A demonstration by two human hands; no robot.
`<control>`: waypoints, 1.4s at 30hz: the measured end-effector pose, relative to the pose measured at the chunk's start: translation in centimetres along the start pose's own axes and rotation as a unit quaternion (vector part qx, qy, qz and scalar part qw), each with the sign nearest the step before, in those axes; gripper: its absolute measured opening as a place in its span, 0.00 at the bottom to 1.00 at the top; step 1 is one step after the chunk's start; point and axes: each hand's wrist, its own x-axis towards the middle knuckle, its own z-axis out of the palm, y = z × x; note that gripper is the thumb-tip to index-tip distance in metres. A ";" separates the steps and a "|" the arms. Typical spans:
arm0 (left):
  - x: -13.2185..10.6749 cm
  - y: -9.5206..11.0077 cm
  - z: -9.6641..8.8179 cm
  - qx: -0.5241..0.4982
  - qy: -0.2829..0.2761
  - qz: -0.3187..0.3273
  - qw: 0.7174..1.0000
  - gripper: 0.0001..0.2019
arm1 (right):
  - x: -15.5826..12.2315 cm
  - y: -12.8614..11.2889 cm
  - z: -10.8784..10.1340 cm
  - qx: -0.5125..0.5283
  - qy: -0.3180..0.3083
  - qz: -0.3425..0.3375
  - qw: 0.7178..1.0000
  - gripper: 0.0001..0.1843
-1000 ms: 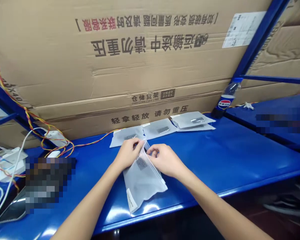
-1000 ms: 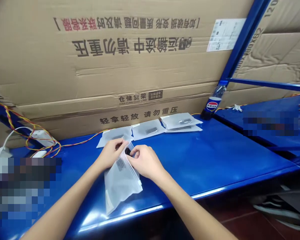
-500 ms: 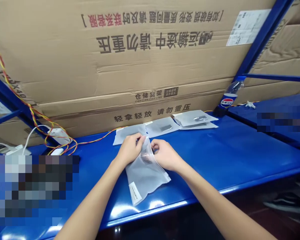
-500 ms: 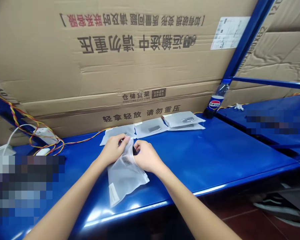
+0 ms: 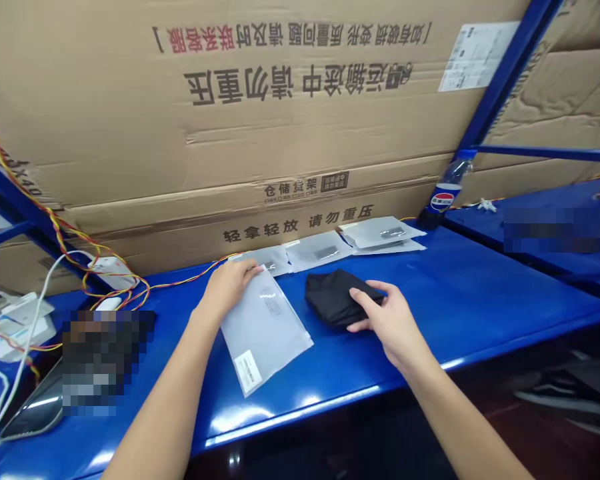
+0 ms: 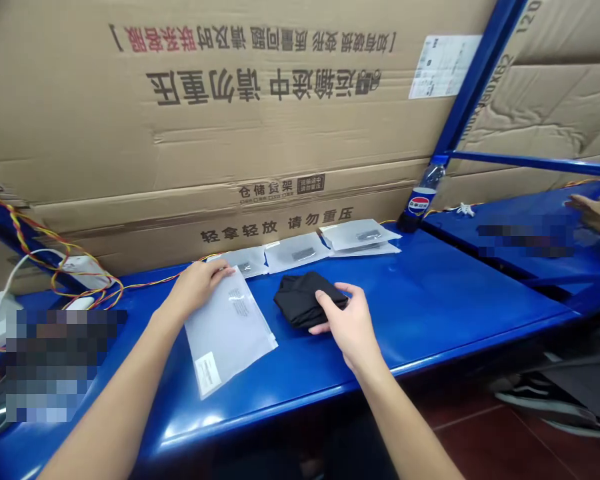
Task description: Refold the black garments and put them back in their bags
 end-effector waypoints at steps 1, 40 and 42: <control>-0.1 -0.3 0.1 0.013 0.004 -0.002 1.000 0.14 | -0.3 0.3 -0.6 -0.083 0.000 -0.034 0.996 0.23; -2.5 9.0 3.7 0.095 -0.113 0.065 0.987 0.16 | 7.0 1.0 -9.4 -0.293 0.112 -0.157 0.936 0.21; -2.5 8.7 3.6 0.078 -0.112 0.064 0.989 0.12 | 8.1 1.3 -10.4 -0.324 0.104 -0.166 0.925 0.20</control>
